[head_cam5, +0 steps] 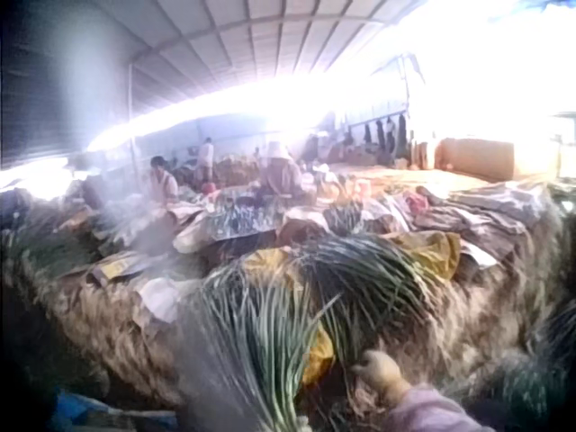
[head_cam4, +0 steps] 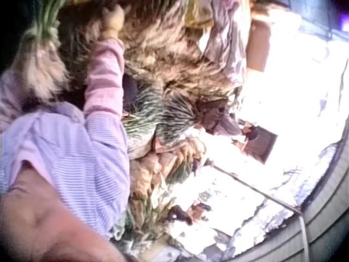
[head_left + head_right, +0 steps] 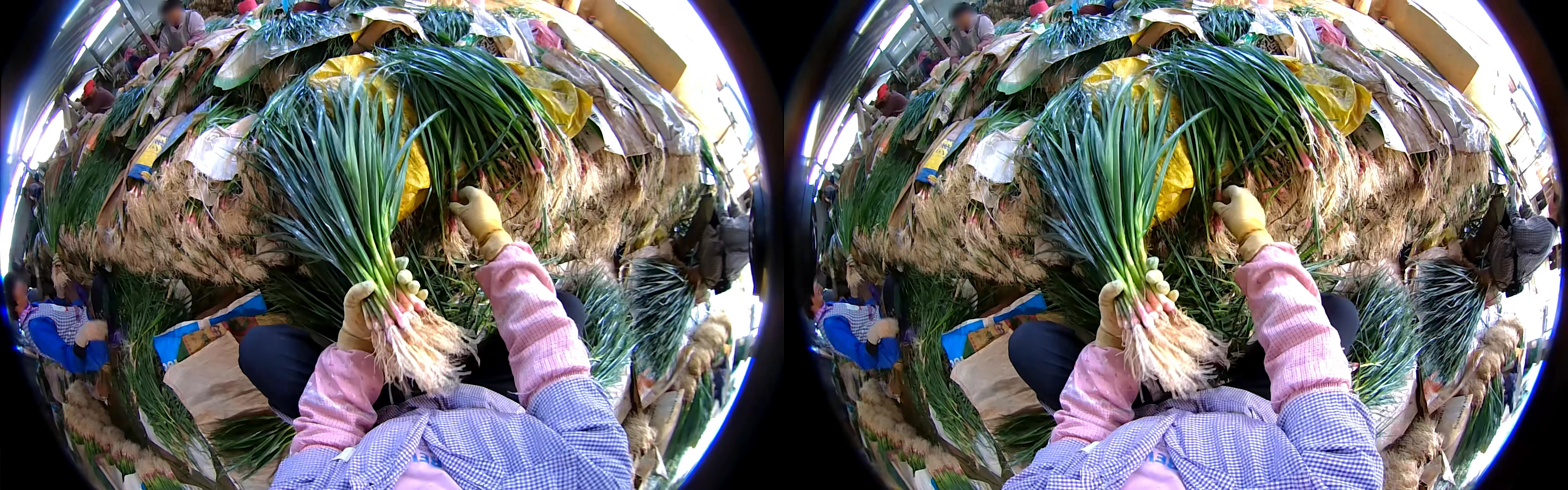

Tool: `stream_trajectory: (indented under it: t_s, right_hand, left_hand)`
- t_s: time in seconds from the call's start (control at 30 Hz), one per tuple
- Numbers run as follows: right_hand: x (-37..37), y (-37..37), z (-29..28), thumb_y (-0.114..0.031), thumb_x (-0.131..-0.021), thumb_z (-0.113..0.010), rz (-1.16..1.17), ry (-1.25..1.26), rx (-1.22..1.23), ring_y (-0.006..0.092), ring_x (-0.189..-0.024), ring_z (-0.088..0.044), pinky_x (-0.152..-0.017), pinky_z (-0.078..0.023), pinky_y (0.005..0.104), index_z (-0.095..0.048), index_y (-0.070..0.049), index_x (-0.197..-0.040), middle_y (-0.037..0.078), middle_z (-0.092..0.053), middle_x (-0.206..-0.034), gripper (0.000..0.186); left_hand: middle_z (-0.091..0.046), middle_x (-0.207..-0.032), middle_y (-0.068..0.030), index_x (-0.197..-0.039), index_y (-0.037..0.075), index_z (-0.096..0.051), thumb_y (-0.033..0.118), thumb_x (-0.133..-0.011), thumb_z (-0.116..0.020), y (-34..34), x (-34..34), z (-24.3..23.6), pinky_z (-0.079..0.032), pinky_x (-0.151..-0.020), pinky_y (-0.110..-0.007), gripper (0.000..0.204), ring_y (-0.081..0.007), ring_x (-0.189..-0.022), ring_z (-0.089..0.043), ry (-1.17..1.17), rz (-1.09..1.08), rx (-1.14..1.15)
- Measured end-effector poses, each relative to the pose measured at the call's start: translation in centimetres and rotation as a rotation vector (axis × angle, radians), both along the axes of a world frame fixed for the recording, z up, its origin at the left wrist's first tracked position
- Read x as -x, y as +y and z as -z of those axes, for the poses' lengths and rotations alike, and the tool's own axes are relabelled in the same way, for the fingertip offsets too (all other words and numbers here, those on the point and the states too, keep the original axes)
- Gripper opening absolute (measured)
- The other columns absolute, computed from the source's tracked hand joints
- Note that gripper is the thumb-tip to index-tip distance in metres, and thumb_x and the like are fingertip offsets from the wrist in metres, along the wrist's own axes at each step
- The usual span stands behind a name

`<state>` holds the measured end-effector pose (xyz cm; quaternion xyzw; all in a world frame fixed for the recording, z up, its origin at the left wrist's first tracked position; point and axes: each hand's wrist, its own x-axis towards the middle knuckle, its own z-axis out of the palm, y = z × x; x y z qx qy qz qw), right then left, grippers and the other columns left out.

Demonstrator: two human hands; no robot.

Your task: The person sits cross-legged on the floor and sorts through a large pile of green onions. They pick up bunches, separate individual stalks, and place them into a growing bundle held in their left hand. The person continues this process throughout the clip, handling the vegetables by hand.

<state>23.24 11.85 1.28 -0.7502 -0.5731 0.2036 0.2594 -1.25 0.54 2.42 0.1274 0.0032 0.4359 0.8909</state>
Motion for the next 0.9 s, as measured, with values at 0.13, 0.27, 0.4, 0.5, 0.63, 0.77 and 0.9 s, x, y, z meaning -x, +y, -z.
stream_trajectory:
  t_s: [0.13, 0.27, 0.4, 0.5, 0.63, 0.77, 0.9]
  right_hand:
    - [1.5, -5.7, -4.5, -0.013, -0.083, -0.065, -0.146, 0.513, -0.073, 0.0099, -0.059, -0.058, -0.053, -0.048, 0.0266, -0.063, 0.0, -0.095, 0.006, -0.064, -0.073, 0.018]
    - [2.3, -12.4, -2.5, -0.012, -0.082, -0.068, -0.665, 0.461, 0.028, 0.0108, -0.072, -0.059, -0.066, -0.05, 0.0245, -0.065, 0.0, -0.102, 0.005, -0.065, -0.083, 0.024]
    - [2.4, -11.3, -5.0, -0.026, -0.084, -0.067, -0.214, 0.705, 0.342, 0.0108, -0.069, -0.059, -0.063, -0.049, 0.0249, -0.064, 0.001, -0.096, 0.003, -0.064, -0.077, 0.029]
    - [5.3, -9.2, -3.3, -0.027, -0.083, -0.067, -0.166, 0.418, 0.066, 0.0121, -0.067, -0.061, -0.06, -0.048, 0.0264, -0.062, 0.001, -0.094, 0.006, -0.064, -0.078, 0.03]
    - [6.7, -9.5, -1.1, -0.018, -0.087, -0.061, -0.022, 1.1, 0.088, 0.0108, -0.057, -0.055, -0.051, -0.043, 0.0229, -0.06, -0.004, -0.092, 0.002, -0.061, -0.073, 0.015]
    - [4.1, -11.4, 3.3, -0.016, -0.09, -0.057, 0.203, 1.695, -0.037, 0.005, -0.054, -0.047, -0.047, -0.036, 0.0172, -0.06, -0.007, -0.092, -0.002, -0.057, -0.071, 0.01]
    - [6.4, -10.5, -2.2, -0.019, -0.093, -0.052, -0.034, 1.537, 0.432, 0.0061, -0.047, -0.046, -0.043, -0.04, 0.0207, -0.055, -0.005, -0.101, 0.001, -0.055, -0.066, 0.016]
  left_hand:
    - [-0.052, -0.125, -0.0216, -0.124, 0.001, -0.047, 0.03, -0.076, -0.057, -0.1, 0.0, -1.0, -0.044, -0.094, -0.051, 0.057, -0.0387, -0.114, -0.051, 0.18, -0.12, 0.093]
    - [-0.052, -0.117, -0.0316, -0.125, -0.005, -0.045, 0.031, -0.074, -0.056, 0.7, -1.2, 1.1, -0.049, -0.085, -0.049, 0.063, -0.0434, -0.089, -0.061, 0.321, -0.06, 0.017]
    - [-0.059, -0.104, -0.0311, -0.121, -0.01, -0.046, 0.03, -0.077, -0.054, 0.0, -2.1, 1.3, -0.052, -0.077, -0.04, 0.06, -0.0386, -0.087, -0.063, 0.386, -0.057, 0.065]
    - [-0.063, -0.091, -0.0296, -0.107, -0.014, -0.053, 0.03, -0.08, -0.051, -0.5, -2.1, 1.7, -0.053, -0.051, -0.025, 0.052, -0.0282, -0.067, -0.066, 0.466, 0.034, 0.04]
    - [-0.064, -0.087, -0.0276, -0.116, -0.008, -0.049, 0.028, -0.08, -0.052, -1.0, -2.1, 2.2, -0.051, -0.048, -0.022, 0.05, -0.0271, -0.06, -0.065, 0.567, -0.092, 0.069]
    - [-0.058, -0.111, -0.0218, -0.121, -0.003, -0.047, 0.028, -0.076, -0.055, -1.0, -2.0, 2.4, -0.047, -0.088, -0.052, 0.056, -0.0363, -0.099, -0.059, 0.217, -0.097, 0.07]
    - [-0.057, -0.11, -0.0193, -0.119, -0.001, -0.049, 0.03, -0.075, -0.056, -1.3, -1.7, 2.5, -0.046, -0.091, -0.053, 0.054, -0.0356, -0.103, -0.056, 0.273, -0.039, 0.035]
